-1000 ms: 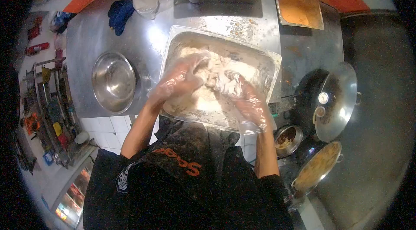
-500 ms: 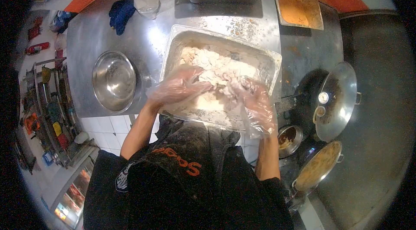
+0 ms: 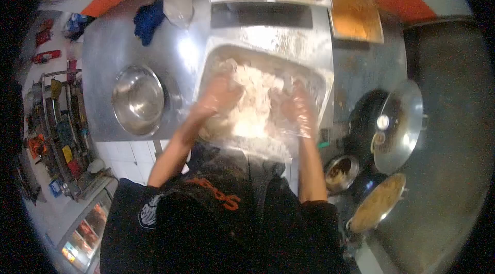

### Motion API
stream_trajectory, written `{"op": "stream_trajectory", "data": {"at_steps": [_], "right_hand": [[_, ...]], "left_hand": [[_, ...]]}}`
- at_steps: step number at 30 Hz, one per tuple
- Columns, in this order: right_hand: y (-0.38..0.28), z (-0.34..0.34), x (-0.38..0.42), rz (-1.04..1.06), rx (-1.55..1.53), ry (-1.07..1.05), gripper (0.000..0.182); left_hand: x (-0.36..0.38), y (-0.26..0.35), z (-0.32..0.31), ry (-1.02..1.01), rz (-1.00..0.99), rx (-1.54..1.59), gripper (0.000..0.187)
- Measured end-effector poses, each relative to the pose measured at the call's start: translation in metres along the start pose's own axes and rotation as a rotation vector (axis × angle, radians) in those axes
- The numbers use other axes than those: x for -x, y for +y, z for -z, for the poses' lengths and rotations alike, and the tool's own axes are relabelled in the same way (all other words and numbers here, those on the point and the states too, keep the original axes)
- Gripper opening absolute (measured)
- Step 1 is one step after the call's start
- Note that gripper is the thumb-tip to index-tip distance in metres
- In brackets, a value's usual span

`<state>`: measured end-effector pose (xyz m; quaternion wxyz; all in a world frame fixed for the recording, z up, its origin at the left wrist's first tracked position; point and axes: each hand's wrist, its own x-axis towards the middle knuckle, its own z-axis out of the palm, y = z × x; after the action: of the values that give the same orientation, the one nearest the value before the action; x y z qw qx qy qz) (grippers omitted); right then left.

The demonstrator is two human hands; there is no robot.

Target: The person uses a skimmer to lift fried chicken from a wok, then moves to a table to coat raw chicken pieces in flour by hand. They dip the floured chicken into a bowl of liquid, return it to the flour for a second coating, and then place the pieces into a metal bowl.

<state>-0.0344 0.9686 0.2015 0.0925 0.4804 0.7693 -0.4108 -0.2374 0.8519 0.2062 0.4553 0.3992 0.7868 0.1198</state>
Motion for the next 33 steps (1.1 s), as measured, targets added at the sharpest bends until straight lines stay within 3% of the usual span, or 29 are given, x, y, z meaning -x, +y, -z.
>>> {"op": "stream_trajectory", "data": {"at_steps": [3, 6, 9, 11, 12, 13, 15, 18, 21, 23, 24, 26, 28, 30, 33], "right_hand": [[-0.018, -0.049, -0.032, 0.090, 0.259, 0.112, 0.055], [-0.039, -0.069, -0.040, 0.209, 0.235, 0.116, 0.055], [-0.020, -0.044, -0.052, 0.360, 0.141, -0.106, 0.048], [0.004, -0.033, -0.075, 0.457, 0.165, -0.253, 0.038], [-0.012, -0.039, -0.084, 0.297, -0.127, -0.186, 0.029], [-0.024, -0.047, -0.083, 0.246, -0.081, -0.118, 0.031], [-0.035, -0.076, -0.075, 0.254, 0.228, -0.029, 0.036], [-0.032, -0.107, -0.065, 0.331, 0.325, -0.086, 0.043], [-0.018, -0.087, -0.070, 0.436, 0.155, -0.360, 0.050], [-0.003, -0.062, -0.074, 0.481, 0.031, -0.415, 0.056], [0.021, -0.055, -0.076, 0.423, -0.179, -0.421, 0.069], [0.012, -0.037, -0.052, 0.244, -0.070, -0.275, 0.085], [-0.032, -0.010, -0.015, 0.052, 0.287, -0.187, 0.089], [-0.041, -0.011, 0.004, -0.105, 0.363, -0.237, 0.094], [-0.021, -0.048, 0.029, -0.193, 0.092, -0.275, 0.095]], "left_hand": [[-0.055, -0.030, -0.057, 0.479, -0.126, -0.136, 0.066], [-0.073, -0.021, -0.033, 0.204, -0.006, 0.288, 0.064], [-0.009, 0.017, 0.046, -0.081, -0.110, 0.228, 0.049], [-0.006, -0.017, 0.004, 0.329, -0.332, 0.276, 0.044], [-0.003, -0.016, 0.002, 0.406, -0.363, 0.286, 0.042], [0.000, -0.016, 0.001, 0.484, -0.393, 0.293, 0.039], [0.020, 0.012, 0.030, 0.377, -0.306, 0.280, 0.035], [0.011, -0.015, 0.020, 0.361, -0.531, 0.337, 0.038], [0.008, -0.004, 0.016, 0.458, -0.311, 0.182, 0.049], [0.010, -0.005, 0.008, 0.337, -0.168, 0.127, 0.053], [0.013, -0.009, -0.001, 0.233, -0.125, 0.101, 0.056], [0.009, -0.020, -0.011, 0.003, -0.081, 0.040, 0.066], [0.028, 0.005, 0.014, -0.295, 0.144, 0.133, 0.072], [0.025, -0.004, -0.005, -0.222, 0.099, -0.003, 0.077], [0.028, 0.003, -0.015, -0.170, 0.170, -0.020, 0.084]]}}
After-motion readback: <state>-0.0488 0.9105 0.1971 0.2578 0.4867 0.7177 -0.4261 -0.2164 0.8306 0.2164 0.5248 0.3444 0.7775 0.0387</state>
